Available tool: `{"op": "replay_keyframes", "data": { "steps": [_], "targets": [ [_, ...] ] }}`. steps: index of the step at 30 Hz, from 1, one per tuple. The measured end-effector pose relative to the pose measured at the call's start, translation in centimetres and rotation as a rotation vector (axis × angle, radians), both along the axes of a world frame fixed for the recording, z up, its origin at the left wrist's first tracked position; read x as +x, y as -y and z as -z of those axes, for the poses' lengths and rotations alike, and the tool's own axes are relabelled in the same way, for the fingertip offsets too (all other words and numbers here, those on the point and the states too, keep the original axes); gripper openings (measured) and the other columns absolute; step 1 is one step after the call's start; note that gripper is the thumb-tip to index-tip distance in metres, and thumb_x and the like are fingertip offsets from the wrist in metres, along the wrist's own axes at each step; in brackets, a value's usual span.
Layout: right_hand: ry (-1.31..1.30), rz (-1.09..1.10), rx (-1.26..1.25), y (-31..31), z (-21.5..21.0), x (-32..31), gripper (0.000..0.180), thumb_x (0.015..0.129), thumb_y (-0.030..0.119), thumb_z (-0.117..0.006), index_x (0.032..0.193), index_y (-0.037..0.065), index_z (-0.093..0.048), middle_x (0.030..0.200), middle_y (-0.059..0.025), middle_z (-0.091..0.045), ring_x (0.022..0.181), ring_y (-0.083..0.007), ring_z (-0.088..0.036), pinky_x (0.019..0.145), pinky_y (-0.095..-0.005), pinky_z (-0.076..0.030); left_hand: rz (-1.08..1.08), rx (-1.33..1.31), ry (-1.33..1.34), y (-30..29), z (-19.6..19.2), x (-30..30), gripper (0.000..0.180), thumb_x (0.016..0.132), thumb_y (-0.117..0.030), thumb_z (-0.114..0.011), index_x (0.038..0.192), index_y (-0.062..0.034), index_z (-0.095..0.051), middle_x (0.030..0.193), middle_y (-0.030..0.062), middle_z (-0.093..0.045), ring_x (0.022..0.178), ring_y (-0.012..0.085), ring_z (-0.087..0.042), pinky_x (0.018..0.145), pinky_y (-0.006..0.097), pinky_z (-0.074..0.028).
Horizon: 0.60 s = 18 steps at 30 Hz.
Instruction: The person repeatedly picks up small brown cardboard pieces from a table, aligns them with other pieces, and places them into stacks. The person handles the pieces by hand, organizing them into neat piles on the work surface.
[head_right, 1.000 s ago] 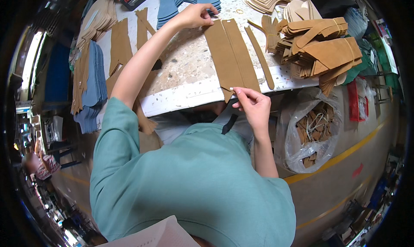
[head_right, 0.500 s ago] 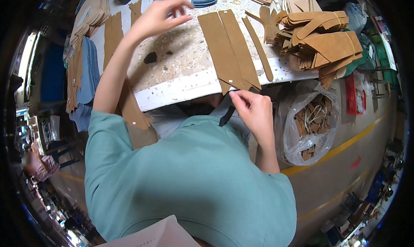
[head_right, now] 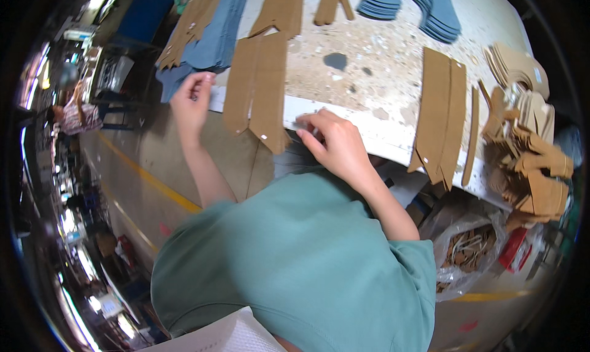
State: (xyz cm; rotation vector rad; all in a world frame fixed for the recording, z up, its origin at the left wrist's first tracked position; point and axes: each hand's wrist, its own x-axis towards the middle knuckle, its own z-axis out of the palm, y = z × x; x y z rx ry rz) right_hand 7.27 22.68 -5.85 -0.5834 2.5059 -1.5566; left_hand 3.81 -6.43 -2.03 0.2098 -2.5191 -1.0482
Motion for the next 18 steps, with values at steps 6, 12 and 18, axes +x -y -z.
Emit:
{"op": "replay_keyframes", "data": {
  "steps": [6, 12, 18],
  "targets": [
    [-0.293, 0.112, 0.227, 5.7, 1.0, -2.8, 0.046, 0.082, 0.020, -0.072, 0.121, -0.001, -0.061, 0.099, -0.0120, -0.057, 0.096, -0.0286, -0.060, 0.073, -0.0387, -0.053, -0.164, -0.254, 0.086, -0.6, 4.5, 2.8, 0.030, 0.082, -0.026, -0.075, 0.103, -0.0054, -0.072, 0.099, 0.0093, -0.065, 0.083, 0.0249, -0.064, 0.076, 0.037, -0.051],
    [-0.359, 0.187, 0.296, 7.2, 0.7, -2.0, 0.047, 0.082, 0.015, -0.072, 0.125, 0.003, -0.060, 0.099, -0.0098, -0.057, 0.094, -0.0281, -0.057, 0.071, -0.0380, -0.052, -0.166, -0.380, -0.077, -1.4, 4.9, 2.7, 0.028, 0.079, -0.023, -0.078, 0.102, -0.0070, -0.072, 0.102, 0.0065, -0.065, 0.085, 0.0216, -0.063, 0.077, 0.034, -0.051],
    [-0.462, 0.129, 0.399, 7.5, 0.6, -1.6, 0.051, 0.080, 0.015, -0.071, 0.125, -0.004, -0.057, 0.100, -0.0127, -0.054, 0.094, -0.0293, -0.055, 0.070, -0.0357, -0.053, -0.110, 0.014, 0.016, -1.7, 4.2, 2.1, 0.024, 0.081, -0.011, -0.076, 0.103, -0.0030, -0.069, 0.101, 0.0080, -0.065, 0.077, 0.0157, -0.064, 0.070, 0.028, -0.052]
  ]
}}
